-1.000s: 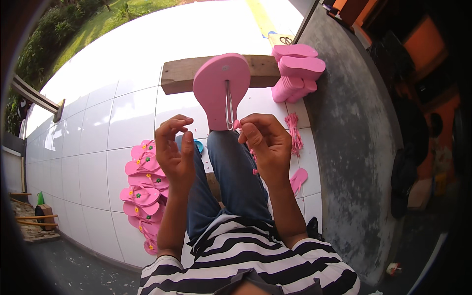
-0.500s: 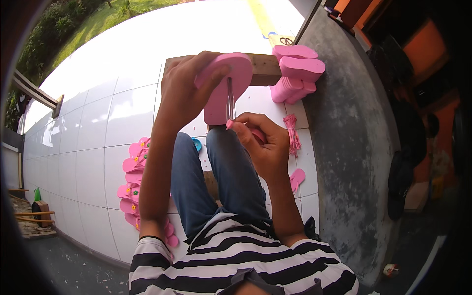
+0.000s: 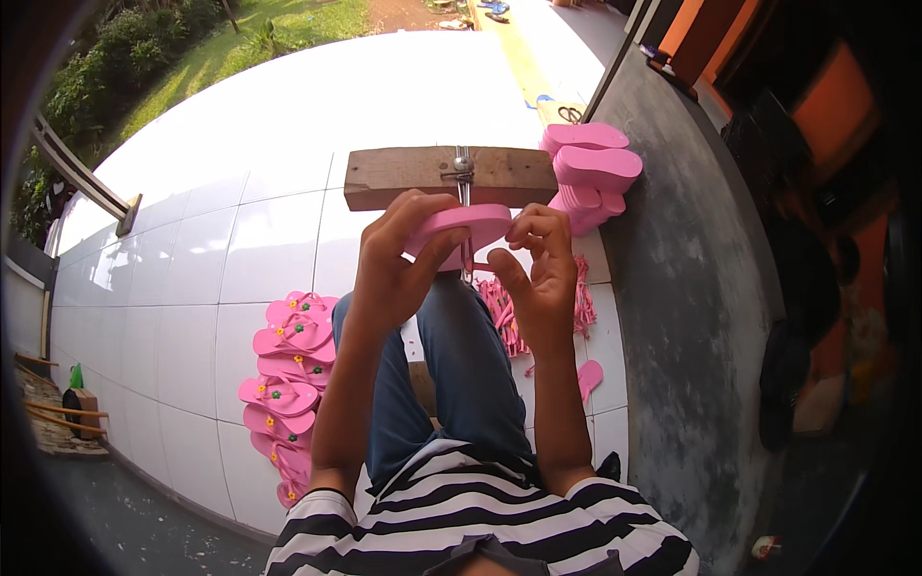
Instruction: The person assembles flip-flops by placing pink soles on a metal jig and pulling straps through pre-cut holes. They reach for components from piles on the floor and bench, handle them by hand, and set completed items aside.
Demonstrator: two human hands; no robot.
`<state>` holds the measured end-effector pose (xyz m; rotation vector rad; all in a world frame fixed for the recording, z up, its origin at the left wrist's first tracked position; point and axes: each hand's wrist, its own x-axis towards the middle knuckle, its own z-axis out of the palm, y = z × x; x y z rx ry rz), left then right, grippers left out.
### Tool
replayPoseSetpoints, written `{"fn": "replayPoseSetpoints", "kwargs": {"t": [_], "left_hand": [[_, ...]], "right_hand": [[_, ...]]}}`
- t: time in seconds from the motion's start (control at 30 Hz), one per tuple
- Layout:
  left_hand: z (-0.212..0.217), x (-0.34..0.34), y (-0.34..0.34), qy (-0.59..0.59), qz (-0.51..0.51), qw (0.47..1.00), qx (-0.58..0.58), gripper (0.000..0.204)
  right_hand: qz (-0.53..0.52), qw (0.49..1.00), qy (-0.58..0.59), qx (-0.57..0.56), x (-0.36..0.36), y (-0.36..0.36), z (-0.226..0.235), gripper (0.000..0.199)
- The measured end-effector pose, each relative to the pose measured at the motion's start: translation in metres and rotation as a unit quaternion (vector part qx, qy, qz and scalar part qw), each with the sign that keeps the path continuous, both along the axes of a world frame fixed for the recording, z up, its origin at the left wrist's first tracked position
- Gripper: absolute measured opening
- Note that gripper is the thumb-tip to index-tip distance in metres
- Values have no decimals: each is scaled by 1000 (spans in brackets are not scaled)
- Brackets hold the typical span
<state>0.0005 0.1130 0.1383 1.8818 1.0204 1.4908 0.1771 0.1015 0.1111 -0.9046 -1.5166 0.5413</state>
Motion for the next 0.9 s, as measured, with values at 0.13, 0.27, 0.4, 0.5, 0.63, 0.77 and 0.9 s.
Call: {"fn": "replayPoseSetpoints", "kwargs": {"t": [0.13,0.27,0.4,0.5,0.63,0.77,0.9], "left_hand": [[-7,6,-1,-48,11,999,15,21],[-13,18,-20,-62,80,995,9,19],[-21,31,-39,-100,139,985,5,15],[-13,36,-55,-117,166,979,-15,14],[-1,28,-122,-112,65,984,118,24],[-21,19,-113,5,140,987,-77,26],[-15,15,-107,35,153,985,-68,28]], "right_hand": [[186,954,201,-118,-20,4,10,46],[179,952,183,-169,-24,-5,1,34],[106,970,185,-117,-34,-20,-4,28],[81,965,188,-163,-35,-35,-1,24],[123,986,111,24,-13,-124,0,34],[-88,991,-18,-99,-17,-111,6,45],[-38,964,-232,-126,-14,-111,5,43]]}}
